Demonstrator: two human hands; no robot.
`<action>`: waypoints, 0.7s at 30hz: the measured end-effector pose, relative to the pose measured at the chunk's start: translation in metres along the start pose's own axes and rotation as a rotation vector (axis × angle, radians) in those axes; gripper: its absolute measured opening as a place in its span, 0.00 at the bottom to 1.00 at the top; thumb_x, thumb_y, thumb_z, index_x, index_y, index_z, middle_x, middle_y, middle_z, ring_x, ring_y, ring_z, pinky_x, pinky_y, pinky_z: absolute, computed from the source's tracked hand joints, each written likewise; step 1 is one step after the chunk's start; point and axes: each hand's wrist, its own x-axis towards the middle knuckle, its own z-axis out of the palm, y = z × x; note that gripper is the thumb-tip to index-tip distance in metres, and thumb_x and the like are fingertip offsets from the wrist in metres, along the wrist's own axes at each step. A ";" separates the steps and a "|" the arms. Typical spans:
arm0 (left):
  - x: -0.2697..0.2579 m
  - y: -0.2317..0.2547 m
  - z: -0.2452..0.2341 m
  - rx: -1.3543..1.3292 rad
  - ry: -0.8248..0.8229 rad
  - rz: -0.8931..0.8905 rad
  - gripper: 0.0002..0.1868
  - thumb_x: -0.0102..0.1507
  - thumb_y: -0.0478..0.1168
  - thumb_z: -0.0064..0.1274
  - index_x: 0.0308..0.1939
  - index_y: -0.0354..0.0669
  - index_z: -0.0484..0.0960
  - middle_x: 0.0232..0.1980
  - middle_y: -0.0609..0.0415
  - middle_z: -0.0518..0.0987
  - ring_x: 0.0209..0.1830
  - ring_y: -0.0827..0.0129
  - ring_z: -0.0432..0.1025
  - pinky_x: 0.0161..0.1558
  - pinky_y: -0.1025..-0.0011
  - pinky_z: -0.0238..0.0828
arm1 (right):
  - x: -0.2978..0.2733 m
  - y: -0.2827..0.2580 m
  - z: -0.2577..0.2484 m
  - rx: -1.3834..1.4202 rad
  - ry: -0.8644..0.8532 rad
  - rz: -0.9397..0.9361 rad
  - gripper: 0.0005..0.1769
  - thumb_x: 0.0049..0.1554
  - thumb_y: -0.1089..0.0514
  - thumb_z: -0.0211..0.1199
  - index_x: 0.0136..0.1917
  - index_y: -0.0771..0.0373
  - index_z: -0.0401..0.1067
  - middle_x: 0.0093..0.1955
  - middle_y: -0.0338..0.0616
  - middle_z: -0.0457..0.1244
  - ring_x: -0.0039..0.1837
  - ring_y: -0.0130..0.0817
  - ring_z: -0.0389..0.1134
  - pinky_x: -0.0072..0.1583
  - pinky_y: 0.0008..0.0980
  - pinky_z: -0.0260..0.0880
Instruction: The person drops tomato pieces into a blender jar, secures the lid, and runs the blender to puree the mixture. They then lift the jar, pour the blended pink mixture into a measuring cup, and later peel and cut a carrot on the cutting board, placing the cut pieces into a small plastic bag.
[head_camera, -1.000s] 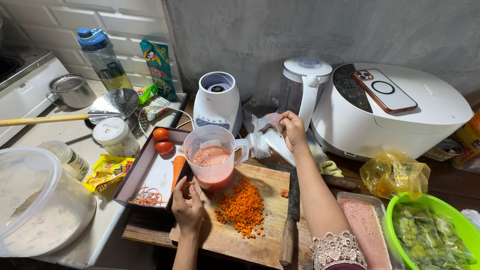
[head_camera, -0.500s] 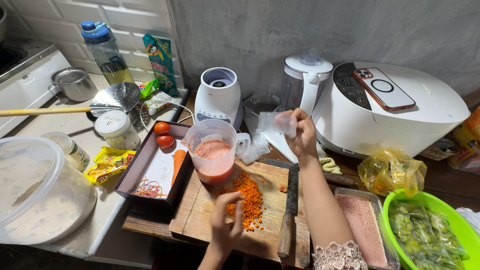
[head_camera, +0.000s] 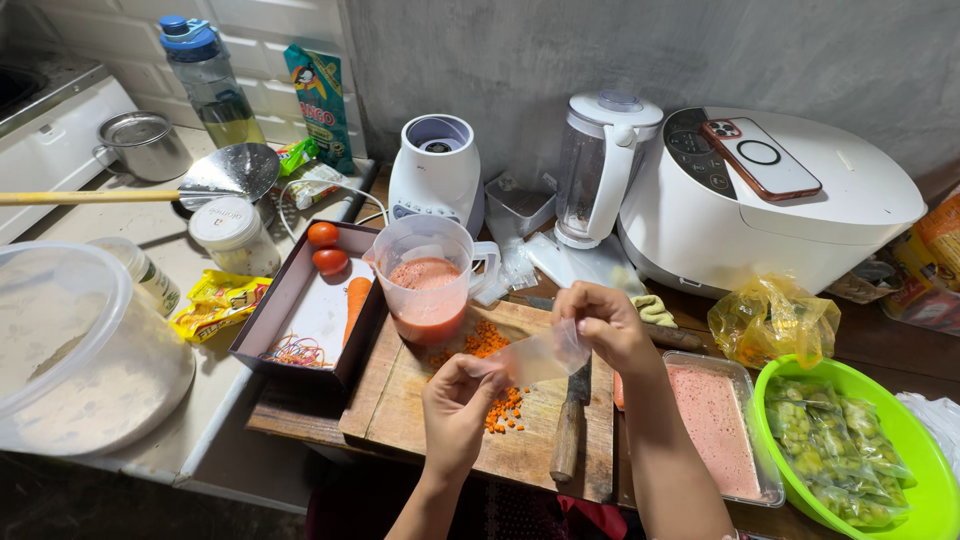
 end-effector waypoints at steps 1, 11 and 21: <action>-0.005 0.002 -0.004 0.016 0.016 -0.002 0.03 0.64 0.31 0.59 0.38 0.35 0.81 0.35 0.55 0.83 0.36 0.78 0.76 0.42 0.76 0.74 | -0.005 0.000 0.002 0.025 0.030 0.031 0.06 0.53 0.64 0.55 0.44 0.68 0.69 0.43 0.46 0.64 0.44 0.27 0.65 0.46 0.26 0.67; -0.038 0.023 -0.028 0.277 0.084 0.050 0.08 0.67 0.36 0.57 0.36 0.34 0.82 0.29 0.56 0.81 0.30 0.79 0.73 0.37 0.78 0.71 | -0.047 0.021 0.027 0.048 0.191 -0.003 0.13 0.60 0.56 0.70 0.46 0.68 0.73 0.43 0.39 0.62 0.41 0.23 0.57 0.43 0.23 0.56; -0.054 0.039 -0.049 0.345 0.044 -0.001 0.08 0.68 0.37 0.52 0.41 0.34 0.83 0.33 0.56 0.84 0.34 0.77 0.77 0.41 0.76 0.75 | -0.062 0.043 0.040 -0.293 0.216 0.086 0.19 0.60 0.49 0.65 0.37 0.65 0.71 0.34 0.35 0.59 0.36 0.21 0.54 0.39 0.22 0.52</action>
